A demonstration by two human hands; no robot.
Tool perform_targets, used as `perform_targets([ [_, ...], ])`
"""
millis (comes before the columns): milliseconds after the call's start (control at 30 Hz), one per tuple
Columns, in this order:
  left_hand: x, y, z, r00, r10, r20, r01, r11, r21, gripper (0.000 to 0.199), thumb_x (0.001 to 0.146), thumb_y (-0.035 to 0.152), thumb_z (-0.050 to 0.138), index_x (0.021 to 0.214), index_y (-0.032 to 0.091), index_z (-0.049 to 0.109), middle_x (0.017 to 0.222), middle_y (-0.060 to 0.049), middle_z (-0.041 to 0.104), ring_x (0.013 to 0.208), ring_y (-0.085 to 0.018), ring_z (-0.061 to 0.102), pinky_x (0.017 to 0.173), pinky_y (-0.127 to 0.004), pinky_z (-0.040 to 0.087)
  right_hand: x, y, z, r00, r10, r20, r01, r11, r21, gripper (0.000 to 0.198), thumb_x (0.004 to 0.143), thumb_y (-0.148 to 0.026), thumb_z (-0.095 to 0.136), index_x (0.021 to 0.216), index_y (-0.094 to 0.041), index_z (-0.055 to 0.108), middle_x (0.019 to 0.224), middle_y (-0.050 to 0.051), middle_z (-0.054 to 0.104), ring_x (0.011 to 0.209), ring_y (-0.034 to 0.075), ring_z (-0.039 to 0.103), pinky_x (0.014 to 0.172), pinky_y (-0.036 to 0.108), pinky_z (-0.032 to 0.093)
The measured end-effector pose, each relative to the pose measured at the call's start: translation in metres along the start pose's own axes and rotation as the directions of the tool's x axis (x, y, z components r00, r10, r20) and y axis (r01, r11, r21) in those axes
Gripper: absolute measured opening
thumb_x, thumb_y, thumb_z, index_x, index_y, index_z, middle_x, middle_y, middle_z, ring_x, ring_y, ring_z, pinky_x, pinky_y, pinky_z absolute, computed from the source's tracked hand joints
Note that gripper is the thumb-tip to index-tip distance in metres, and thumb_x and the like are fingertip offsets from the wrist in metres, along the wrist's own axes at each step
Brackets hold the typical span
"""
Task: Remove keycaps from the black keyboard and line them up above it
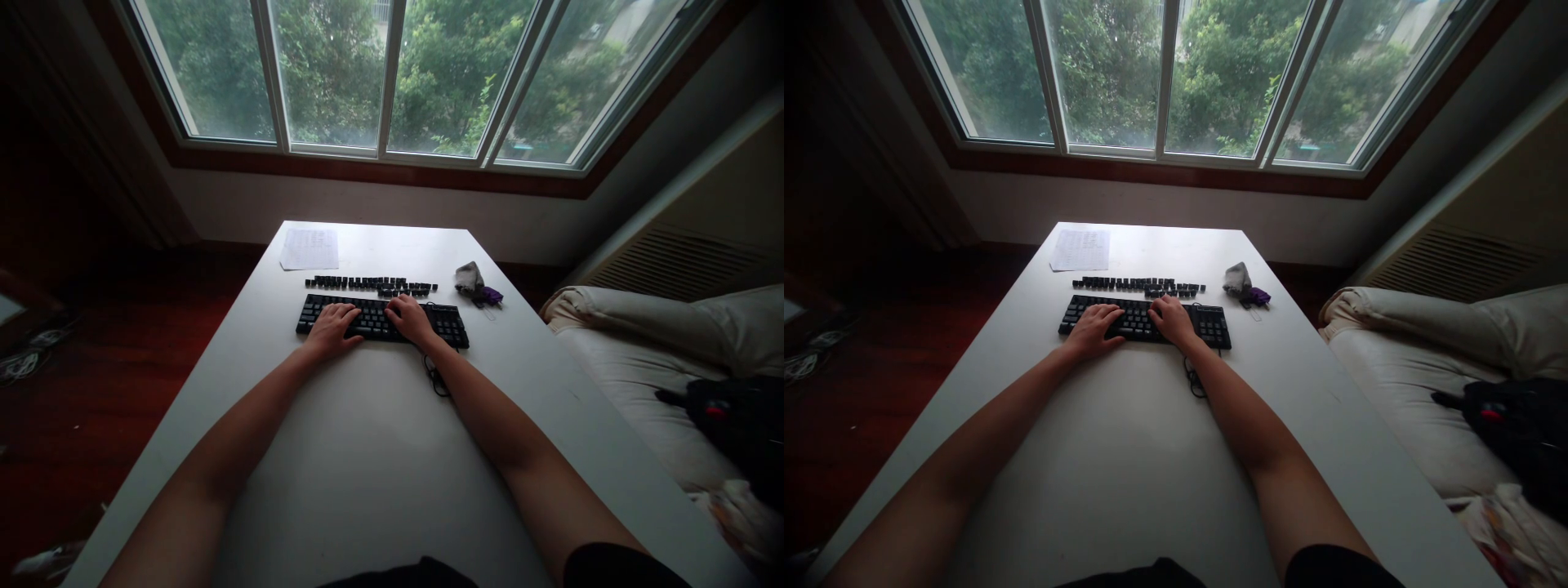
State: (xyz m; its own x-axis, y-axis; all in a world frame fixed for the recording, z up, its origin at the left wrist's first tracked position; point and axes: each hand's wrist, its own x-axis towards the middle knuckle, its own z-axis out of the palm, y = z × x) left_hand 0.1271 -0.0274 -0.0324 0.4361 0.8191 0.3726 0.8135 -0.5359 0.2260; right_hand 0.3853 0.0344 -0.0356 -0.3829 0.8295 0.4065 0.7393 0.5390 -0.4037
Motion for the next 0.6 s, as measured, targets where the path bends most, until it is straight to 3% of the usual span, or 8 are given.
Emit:
perform_targets([
  [600,-0.0005,0.0004,0.0001,1.000,0.002,-0.007,-0.002,1.000,0.004,0.064,0.084,0.050,0.067,0.141,0.025,0.051,0.143,-0.010,0.051,0.132,-0.033,0.043,0.116,-0.052,0.030,-0.0010,-0.0009,-0.0018,1.000,-0.021,-0.019,0.021,1.000,-0.006,0.010,0.094,-0.032,0.059,0.094,-0.024,0.065,0.098,0.006,0.061,0.095,0.022,0.054,0.084,0.034,0.043],
])
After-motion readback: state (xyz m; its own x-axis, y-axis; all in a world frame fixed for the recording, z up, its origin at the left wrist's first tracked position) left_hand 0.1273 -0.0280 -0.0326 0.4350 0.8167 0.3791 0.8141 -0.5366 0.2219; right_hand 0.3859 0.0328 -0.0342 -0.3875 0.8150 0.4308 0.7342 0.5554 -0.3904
